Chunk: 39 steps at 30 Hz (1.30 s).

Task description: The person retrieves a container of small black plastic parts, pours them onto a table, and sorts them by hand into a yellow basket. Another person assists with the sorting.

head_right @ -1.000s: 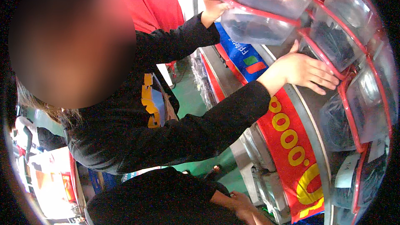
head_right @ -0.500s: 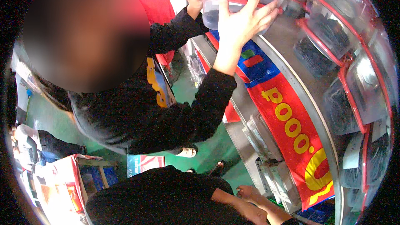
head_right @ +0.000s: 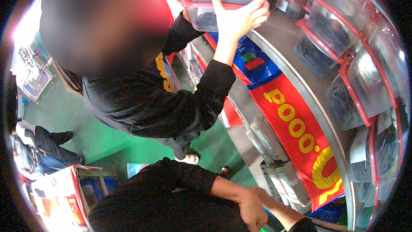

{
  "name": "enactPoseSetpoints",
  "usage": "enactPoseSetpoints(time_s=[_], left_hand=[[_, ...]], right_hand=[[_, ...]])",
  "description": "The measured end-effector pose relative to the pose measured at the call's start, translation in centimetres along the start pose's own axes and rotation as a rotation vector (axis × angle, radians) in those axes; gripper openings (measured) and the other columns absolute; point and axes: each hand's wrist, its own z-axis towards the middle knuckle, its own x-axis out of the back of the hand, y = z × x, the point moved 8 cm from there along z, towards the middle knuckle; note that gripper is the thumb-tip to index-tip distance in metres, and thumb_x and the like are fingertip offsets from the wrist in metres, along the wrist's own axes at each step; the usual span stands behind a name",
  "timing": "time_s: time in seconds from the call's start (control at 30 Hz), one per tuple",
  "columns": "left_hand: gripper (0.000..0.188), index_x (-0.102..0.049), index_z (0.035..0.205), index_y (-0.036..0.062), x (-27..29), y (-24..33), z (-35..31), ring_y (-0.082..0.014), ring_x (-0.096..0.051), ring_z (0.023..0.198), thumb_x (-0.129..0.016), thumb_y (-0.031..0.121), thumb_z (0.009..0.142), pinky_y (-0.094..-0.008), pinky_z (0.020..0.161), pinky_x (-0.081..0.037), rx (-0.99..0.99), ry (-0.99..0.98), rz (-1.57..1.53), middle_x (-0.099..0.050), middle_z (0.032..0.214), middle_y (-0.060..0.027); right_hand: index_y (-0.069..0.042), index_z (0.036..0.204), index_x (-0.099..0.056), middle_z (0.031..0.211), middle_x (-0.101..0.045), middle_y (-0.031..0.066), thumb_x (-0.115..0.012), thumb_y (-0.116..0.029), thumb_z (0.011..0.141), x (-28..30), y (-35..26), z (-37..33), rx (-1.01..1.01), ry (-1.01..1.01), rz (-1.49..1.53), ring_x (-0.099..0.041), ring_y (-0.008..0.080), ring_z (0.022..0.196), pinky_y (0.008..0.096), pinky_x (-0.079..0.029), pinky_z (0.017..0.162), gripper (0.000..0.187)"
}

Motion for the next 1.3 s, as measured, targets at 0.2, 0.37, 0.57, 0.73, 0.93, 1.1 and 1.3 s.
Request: enactPoseSetpoints(time_s=[0.2, 0.37, 0.57, 0.73, 0.93, 1.1, 1.3], left_hand=[[0.051, -0.062, 0.076, -0.0056, -1.1, -0.3, 0.5, -0.0093, -0.044, 0.059, -0.045, 0.04, 0.091, -0.0319, 0.056, -0.039, -0.071, -0.019, -0.257, -0.055, 0.062, -0.0032], [0.053, -0.061, 0.069, -0.0062, -1.6, 0.7, 0.2, -0.0092, -0.041, 0.052, -0.045, 0.04, 0.091, -0.0323, 0.051, -0.037, -0.094, -0.007, -0.245, -0.051, 0.054, -0.0006], [0.061, -0.058, 0.082, -0.0087, -2.2, 0.3, -0.3, -0.0181, -0.046, 0.069, -0.033, 0.046, 0.093, -0.0342, 0.065, -0.039, -0.045, -0.026, -0.069, -0.055, 0.07, -0.0103], [0.054, -0.054, 0.107, -0.0076, -2.3, 0.9, -6.8, -0.0263, -0.051, 0.105, -0.03, 0.04, 0.095, -0.0368, 0.092, -0.037, -0.325, 0.269, -0.445, -0.056, 0.107, -0.019], [0.055, -0.055, 0.113, 0.002, -1.9, -0.9, -9.7, -0.0189, -0.053, 0.1, -0.026, 0.045, 0.095, -0.0334, 0.085, -0.042, -0.286, 0.429, -0.502, -0.057, 0.112, -0.0084], [0.056, -0.055, 0.114, 0.0019, -3.3, -2.1, -10.3, -0.0189, -0.053, 0.1, -0.027, 0.046, 0.094, -0.0329, 0.085, -0.042, -0.25, 0.486, -0.508, -0.056, 0.113, -0.008], [0.054, -0.055, 0.114, 0.0022, -4.3, -3.0, -10.5, -0.0177, -0.053, 0.099, -0.03, 0.045, 0.094, -0.0307, 0.083, -0.041, -0.221, 0.523, -0.493, -0.057, 0.112, -0.0073]], right_hand=[[-0.005, 0.106, -0.056, 0.088, -0.062, 0.013, -0.056, -0.025, 0.081, -0.4, -0.7, 0.0, 0.015, -0.026, 0.004, -0.06, 0.0248, 0.086, 0.0356, -0.046, 0.077, 0.032], [-0.003, 0.108, -0.055, 0.088, -0.062, 0.013, -0.057, -0.024, 0.081, 0.9, -1.9, 0.3, 0.07, -0.048, -0.023, -0.06, 0.0229, 0.085, 0.0341, -0.046, 0.078, 0.033], [-0.001, 0.109, -0.054, 0.087, -0.062, 0.0129, -0.058, -0.022, 0.082, 10.9, -8.9, -4.1, 0.348, 0.11, 0.04, -0.06, 0.0207, 0.084, 0.0323, -0.046, 0.079, 0.035], [-0.004, 0.089, -0.063, 0.082, -0.064, 0.0093, -0.057, -0.017, 0.083, 28.0, -23.0, -24.9, 0.642, 1.31, -0.013, -0.061, 0.0214, 0.082, 0.0346, -0.047, 0.069, 0.016], [-0.004, 0.09, -0.062, 0.081, -0.063, 0.0089, -0.055, -0.018, 0.083, 26.4, -27.7, -29.6, 0.848, 1.687, -0.266, -0.06, 0.0206, 0.081, 0.0341, -0.047, 0.069, 0.016], [-0.004, 0.09, -0.06, 0.081, -0.062, 0.0087, -0.054, -0.018, 0.084, 27.1, -28.2, -26.6, 0.874, 1.622, -0.183, -0.06, 0.0199, 0.081, 0.0337, -0.047, 0.069, 0.016], [-0.005, 0.09, -0.059, 0.08, -0.061, 0.0083, -0.053, -0.019, 0.085, 26.4, -28.5, -25.8, 0.909, 1.595, -0.127, -0.059, 0.0191, 0.08, 0.0333, -0.046, 0.07, 0.016]])
